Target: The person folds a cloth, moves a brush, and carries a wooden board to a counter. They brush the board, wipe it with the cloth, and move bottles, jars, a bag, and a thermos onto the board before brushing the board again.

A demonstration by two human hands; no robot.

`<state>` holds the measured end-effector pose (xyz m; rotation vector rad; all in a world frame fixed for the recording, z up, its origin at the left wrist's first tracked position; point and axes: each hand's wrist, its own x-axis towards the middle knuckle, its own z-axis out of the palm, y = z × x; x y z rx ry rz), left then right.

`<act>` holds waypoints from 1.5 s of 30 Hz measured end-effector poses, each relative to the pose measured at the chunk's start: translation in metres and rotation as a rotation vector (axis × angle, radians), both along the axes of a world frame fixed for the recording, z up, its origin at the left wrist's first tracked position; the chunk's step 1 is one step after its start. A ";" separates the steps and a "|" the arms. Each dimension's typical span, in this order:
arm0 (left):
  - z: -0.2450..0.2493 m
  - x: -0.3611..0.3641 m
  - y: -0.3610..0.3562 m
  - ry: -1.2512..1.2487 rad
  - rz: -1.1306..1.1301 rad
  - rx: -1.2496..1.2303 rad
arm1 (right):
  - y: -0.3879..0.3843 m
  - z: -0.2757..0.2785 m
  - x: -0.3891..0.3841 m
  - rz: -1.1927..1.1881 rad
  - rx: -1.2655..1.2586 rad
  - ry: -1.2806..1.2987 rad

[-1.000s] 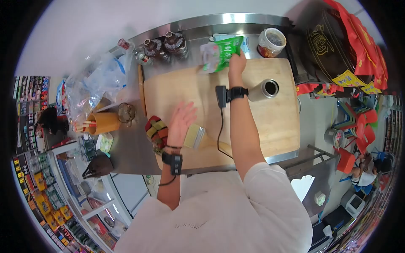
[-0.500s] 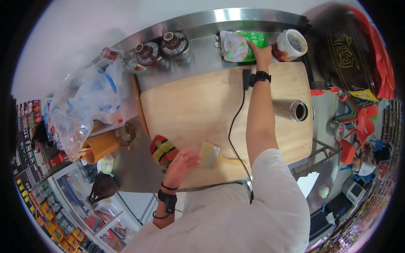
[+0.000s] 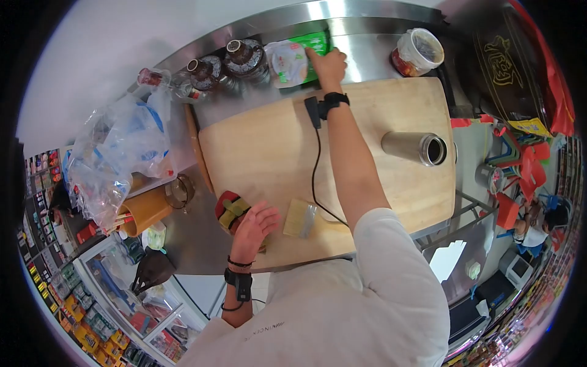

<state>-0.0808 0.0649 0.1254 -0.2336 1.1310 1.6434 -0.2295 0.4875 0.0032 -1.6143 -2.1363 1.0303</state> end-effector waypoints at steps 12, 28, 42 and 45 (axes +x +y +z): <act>0.000 0.013 0.009 0.125 0.001 -0.015 | -0.121 0.140 0.249 0.870 0.165 0.386; 0.055 -0.016 0.100 0.790 -0.027 0.165 | 0.094 0.308 0.403 0.941 -0.137 -0.662; -0.016 0.086 0.298 0.672 -0.177 0.152 | 0.041 0.127 0.333 0.759 -0.117 0.364; -0.016 0.075 0.326 0.792 -0.094 0.183 | 0.054 0.138 0.303 0.699 -0.124 0.436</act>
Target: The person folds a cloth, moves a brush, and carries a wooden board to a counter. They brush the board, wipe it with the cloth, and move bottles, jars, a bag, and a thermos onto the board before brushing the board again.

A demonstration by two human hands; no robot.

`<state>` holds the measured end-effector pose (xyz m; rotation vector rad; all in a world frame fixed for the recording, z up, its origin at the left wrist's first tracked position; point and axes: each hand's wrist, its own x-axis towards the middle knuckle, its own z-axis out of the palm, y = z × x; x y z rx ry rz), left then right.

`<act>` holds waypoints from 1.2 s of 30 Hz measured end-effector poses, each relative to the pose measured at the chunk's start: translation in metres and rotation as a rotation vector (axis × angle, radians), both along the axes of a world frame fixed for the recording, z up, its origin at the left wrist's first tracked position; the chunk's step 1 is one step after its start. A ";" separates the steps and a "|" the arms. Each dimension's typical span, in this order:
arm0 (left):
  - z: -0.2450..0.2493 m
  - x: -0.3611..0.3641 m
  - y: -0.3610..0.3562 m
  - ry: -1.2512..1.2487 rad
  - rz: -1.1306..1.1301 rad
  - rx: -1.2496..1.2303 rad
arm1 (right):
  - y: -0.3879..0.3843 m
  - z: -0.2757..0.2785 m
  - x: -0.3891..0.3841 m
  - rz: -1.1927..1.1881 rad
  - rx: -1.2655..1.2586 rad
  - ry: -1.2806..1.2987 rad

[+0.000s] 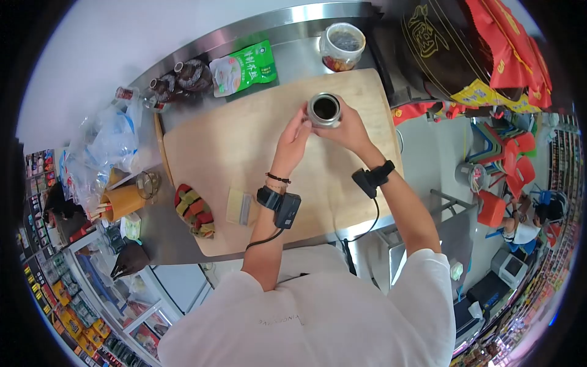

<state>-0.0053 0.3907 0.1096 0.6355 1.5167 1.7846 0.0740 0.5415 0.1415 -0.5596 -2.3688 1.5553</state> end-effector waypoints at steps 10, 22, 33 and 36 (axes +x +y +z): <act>0.009 -0.030 -0.026 -0.037 0.187 -0.123 | 0.060 -0.030 -0.159 -0.232 0.105 0.201; 0.001 -0.020 -0.079 -0.096 0.179 -0.336 | 0.074 -0.055 -0.234 -0.254 0.143 0.142; -0.006 -0.001 -0.093 -0.111 0.151 -0.353 | 0.076 -0.069 -0.241 -0.347 0.278 0.241; -0.004 0.002 -0.100 -0.105 0.141 -0.362 | 0.056 -0.061 -0.191 -0.322 0.291 0.245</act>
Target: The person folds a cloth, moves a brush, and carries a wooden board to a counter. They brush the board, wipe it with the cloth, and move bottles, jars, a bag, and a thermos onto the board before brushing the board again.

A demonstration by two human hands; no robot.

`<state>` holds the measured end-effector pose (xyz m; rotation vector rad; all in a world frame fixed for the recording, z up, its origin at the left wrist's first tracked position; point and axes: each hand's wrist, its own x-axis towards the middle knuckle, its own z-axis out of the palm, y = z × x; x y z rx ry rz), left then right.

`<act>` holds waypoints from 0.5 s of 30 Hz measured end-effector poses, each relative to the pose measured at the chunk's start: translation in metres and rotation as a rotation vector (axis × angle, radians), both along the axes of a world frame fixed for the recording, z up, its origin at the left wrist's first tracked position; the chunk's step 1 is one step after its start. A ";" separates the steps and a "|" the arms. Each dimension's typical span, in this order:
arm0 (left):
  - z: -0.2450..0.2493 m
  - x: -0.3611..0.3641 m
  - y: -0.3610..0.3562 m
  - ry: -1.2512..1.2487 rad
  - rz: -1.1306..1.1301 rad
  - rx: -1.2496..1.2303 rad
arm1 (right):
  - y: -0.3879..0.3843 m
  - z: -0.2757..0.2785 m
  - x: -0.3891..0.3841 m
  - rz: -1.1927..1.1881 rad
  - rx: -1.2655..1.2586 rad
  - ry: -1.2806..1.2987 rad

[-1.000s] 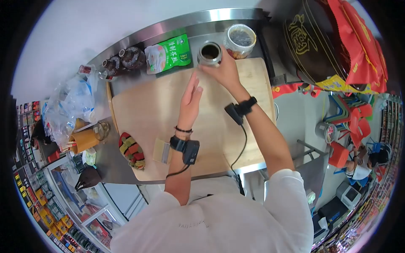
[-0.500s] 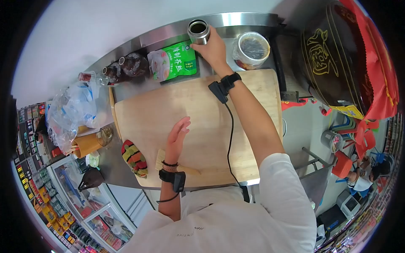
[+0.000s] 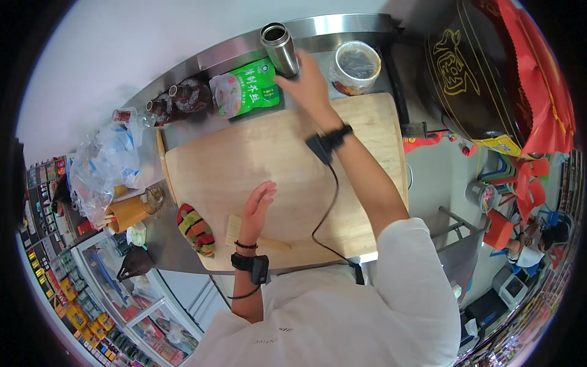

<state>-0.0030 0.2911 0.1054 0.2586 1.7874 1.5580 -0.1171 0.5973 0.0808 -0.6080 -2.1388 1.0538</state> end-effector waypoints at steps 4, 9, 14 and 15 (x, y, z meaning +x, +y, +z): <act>-0.004 0.007 -0.014 0.016 -0.018 -0.013 | 0.028 -0.001 0.122 -0.042 -0.351 -0.602; -0.003 0.019 -0.020 -0.085 0.019 0.009 | 0.101 -0.069 0.152 -0.265 0.230 -0.379; 0.002 0.026 -0.023 -0.107 0.001 0.012 | 0.112 -0.054 0.114 -0.084 0.047 -0.331; 0.004 0.027 -0.022 -0.124 0.006 -0.020 | 0.112 -0.059 0.108 -0.110 0.052 -0.361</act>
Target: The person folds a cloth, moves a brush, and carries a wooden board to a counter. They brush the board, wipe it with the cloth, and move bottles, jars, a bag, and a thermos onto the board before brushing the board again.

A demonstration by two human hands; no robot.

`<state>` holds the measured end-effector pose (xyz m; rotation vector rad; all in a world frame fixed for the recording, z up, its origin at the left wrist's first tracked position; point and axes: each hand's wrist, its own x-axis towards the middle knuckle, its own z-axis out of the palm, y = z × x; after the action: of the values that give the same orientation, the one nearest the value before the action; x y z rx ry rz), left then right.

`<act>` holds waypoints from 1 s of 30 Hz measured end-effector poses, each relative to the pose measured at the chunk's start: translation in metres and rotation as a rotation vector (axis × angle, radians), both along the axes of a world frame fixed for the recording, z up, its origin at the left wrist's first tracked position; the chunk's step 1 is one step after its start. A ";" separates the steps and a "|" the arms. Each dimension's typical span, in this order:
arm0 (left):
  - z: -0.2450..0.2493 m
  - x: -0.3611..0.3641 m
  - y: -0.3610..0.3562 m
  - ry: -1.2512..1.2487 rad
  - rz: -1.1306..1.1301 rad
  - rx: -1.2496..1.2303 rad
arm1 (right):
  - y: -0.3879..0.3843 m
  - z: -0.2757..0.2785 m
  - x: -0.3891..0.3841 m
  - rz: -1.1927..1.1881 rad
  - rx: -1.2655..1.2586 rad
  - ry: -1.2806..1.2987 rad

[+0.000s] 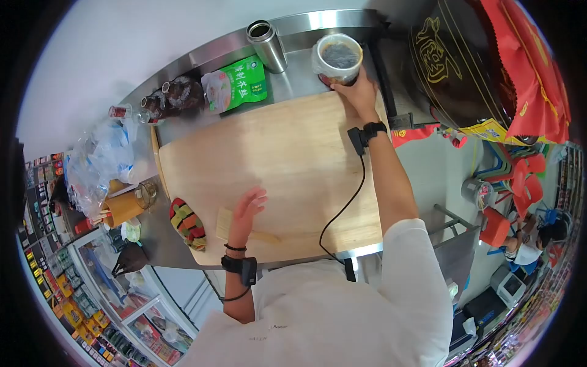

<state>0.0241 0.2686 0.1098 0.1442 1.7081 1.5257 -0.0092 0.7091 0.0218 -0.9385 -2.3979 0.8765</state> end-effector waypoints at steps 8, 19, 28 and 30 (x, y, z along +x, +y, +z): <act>-0.002 0.006 0.002 -0.056 0.009 -0.088 | -0.016 -0.013 -0.046 -0.066 0.059 0.045; -0.002 0.003 0.003 -0.105 0.017 -0.089 | -0.058 -0.007 -0.074 -0.230 -0.006 -0.014; -0.013 0.013 -0.026 -0.035 0.024 -0.064 | -0.074 0.000 -0.069 -0.253 -0.129 -0.016; -0.003 0.017 -0.038 0.052 -0.008 -0.093 | -0.065 -0.033 -0.058 -0.210 0.278 0.120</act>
<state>0.0408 0.2306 0.1072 0.1429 1.8137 1.4443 -0.0672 0.6439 -0.0107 -0.9754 -2.1980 0.4928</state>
